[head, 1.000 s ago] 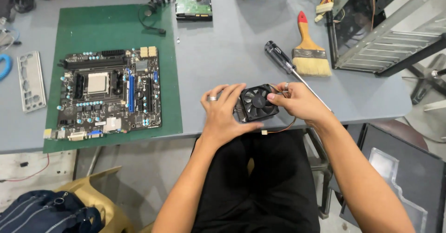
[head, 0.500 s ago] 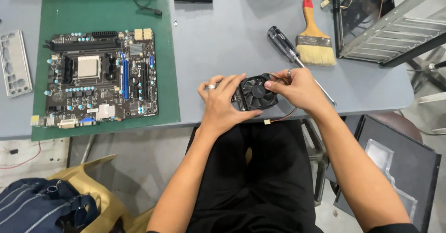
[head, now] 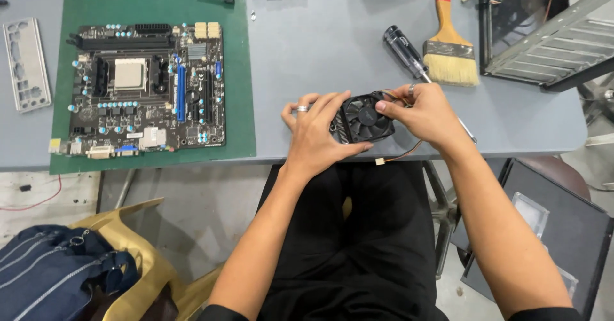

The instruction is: Installing a CPU fan and heatsink onto a motherboard and securing it with a screwdriver.

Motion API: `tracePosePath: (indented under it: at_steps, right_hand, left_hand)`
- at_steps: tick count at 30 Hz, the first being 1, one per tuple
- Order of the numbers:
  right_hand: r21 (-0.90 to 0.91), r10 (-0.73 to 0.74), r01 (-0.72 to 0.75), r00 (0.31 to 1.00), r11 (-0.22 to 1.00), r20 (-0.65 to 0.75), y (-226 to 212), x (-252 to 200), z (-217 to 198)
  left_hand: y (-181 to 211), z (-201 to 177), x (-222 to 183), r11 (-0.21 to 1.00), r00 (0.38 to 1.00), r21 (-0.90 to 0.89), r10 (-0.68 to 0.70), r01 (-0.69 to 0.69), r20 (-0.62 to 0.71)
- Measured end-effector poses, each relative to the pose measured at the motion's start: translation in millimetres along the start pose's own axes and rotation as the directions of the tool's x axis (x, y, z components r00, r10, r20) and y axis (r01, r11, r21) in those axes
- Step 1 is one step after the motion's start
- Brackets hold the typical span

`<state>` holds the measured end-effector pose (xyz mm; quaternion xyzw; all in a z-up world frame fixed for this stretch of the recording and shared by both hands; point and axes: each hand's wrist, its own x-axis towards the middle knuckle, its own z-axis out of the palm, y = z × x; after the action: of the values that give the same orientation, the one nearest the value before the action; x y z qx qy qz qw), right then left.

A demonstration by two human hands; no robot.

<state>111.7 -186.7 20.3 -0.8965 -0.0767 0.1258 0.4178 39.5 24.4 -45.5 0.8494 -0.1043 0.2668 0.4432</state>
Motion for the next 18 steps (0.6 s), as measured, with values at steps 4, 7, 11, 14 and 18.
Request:
tracePosePath:
  at_steps: [4, 7, 11, 14, 18]
  right_hand:
    - [0.012, -0.042, 0.042, 0.999, 0.999, -0.003, 1, 3, 0]
    - [-0.012, -0.087, 0.087, 0.996, 0.996, -0.004, 14, 7, 2]
    - [-0.105, -0.043, 0.042, 0.999, 0.994, -0.005, 0, 8, 2]
    - [-0.169, 0.042, -0.043, 0.999, 0.985, -0.009, -19, -3, 6]
    - [-0.199, 0.043, -0.053, 0.998, 0.979, -0.054, -27, -5, 7]
  left_hand:
    - [-3, 2, 0, 1.000, 1.000, -0.003, -0.020, 0.020, -0.003]
    - [-6, 6, -4, 1.000, 1.000, 0.010, -0.011, 0.011, -0.009]
    - [-4, -1, -1, 0.995, 0.997, 0.082, -0.059, 0.054, 0.051]
    - [-1, -5, -5, 0.983, 0.984, 0.153, -0.122, 0.102, 0.128]
    - [-1, -4, -1, 0.984, 0.979, 0.135, -0.133, 0.113, 0.154]
